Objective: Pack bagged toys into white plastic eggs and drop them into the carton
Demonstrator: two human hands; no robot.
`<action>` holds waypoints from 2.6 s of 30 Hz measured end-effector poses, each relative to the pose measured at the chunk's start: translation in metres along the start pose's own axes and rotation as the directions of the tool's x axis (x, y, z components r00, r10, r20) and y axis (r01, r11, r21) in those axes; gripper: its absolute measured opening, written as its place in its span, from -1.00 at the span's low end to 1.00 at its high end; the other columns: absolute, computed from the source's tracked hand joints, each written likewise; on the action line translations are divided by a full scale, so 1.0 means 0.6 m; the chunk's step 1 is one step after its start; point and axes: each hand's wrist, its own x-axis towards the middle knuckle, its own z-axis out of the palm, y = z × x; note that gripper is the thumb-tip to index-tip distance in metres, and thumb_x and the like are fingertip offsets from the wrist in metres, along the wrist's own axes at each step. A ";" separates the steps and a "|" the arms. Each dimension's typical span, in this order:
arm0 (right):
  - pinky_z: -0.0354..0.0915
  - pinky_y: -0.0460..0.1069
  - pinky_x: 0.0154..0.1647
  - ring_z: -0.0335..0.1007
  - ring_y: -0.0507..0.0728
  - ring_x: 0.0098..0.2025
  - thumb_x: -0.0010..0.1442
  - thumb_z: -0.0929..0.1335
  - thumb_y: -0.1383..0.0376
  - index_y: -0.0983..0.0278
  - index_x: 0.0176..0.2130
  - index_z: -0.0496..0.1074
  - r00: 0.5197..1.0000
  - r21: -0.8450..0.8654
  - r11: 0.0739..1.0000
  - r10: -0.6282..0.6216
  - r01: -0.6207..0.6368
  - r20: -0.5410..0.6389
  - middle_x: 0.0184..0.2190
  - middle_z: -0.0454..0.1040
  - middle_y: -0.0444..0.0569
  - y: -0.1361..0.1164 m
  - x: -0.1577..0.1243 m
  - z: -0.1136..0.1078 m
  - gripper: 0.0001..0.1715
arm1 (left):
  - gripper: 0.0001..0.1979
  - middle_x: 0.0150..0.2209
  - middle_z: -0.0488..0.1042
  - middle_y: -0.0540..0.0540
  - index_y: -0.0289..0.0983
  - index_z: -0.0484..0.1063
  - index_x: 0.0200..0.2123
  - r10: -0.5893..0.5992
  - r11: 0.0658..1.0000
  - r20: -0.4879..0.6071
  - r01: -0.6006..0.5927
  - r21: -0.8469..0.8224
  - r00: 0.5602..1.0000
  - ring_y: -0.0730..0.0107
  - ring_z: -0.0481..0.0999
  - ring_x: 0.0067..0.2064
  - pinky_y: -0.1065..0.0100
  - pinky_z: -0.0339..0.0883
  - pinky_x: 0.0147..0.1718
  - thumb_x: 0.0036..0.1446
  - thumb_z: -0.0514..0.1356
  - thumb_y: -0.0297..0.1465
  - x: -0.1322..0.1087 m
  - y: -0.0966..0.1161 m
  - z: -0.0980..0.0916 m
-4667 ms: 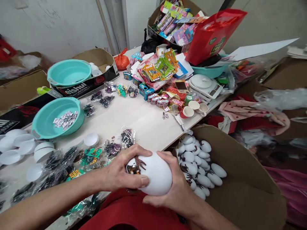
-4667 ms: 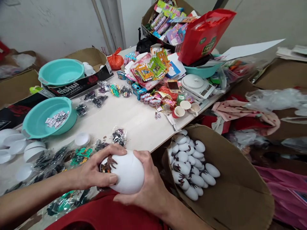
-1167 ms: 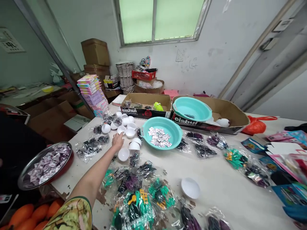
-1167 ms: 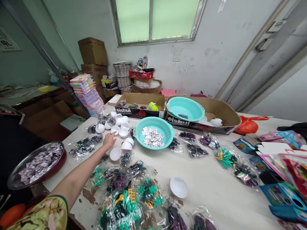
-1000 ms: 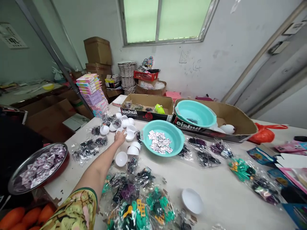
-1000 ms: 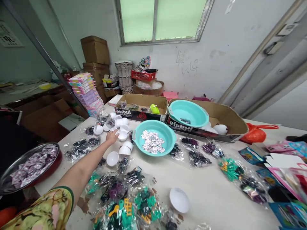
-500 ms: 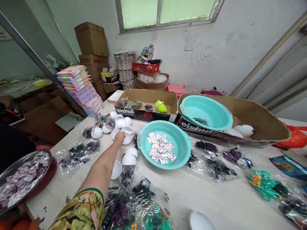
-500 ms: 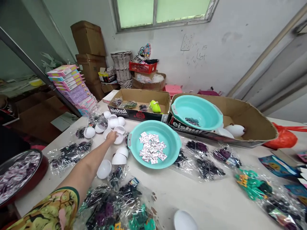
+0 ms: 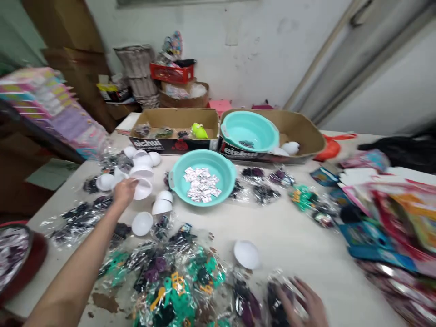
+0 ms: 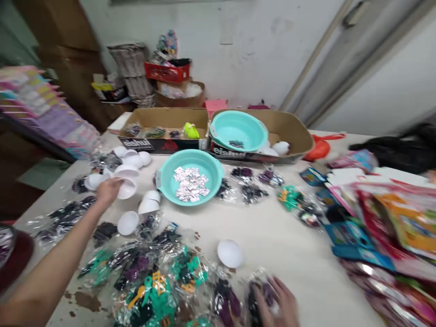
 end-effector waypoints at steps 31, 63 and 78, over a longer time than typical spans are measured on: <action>0.09 0.28 0.12 0.16 0.39 0.14 0.20 0.22 -0.06 0.27 0.09 0.34 0.979 -0.260 0.965 -0.017 -0.036 -0.201 0.12 0.28 0.19 0.055 0.117 0.005 -0.36 | -0.62 0.17 0.27 -0.26 -0.18 0.43 0.02 0.816 0.572 0.339 -0.740 -0.354 0.468 -0.04 0.18 0.21 -0.08 0.08 0.15 0.14 0.20 -0.22 -0.454 0.505 0.169; 0.08 0.35 0.18 -0.06 0.43 0.29 0.24 0.24 -0.01 0.20 0.13 0.32 0.872 -0.318 0.818 -0.484 0.479 0.069 0.25 0.12 0.14 -0.104 0.185 0.101 -0.44 | -0.81 -0.16 0.52 -0.21 -0.29 0.45 -0.15 0.877 0.471 0.254 -0.834 -0.287 0.407 0.11 0.40 0.04 0.06 0.21 0.08 0.17 0.12 -0.45 -0.390 0.361 0.143; 0.02 0.44 0.19 -0.12 0.48 0.32 0.24 0.29 0.21 0.27 0.07 0.36 0.889 -0.374 0.807 -0.428 0.457 0.164 0.26 0.13 0.20 -0.035 0.187 0.090 -0.58 | -0.12 0.07 0.25 -0.27 -0.06 -0.08 0.30 -0.204 0.888 0.350 0.323 -0.328 0.914 -0.04 0.42 0.03 0.13 0.35 -0.08 -0.03 0.25 -0.08 -0.091 0.109 0.114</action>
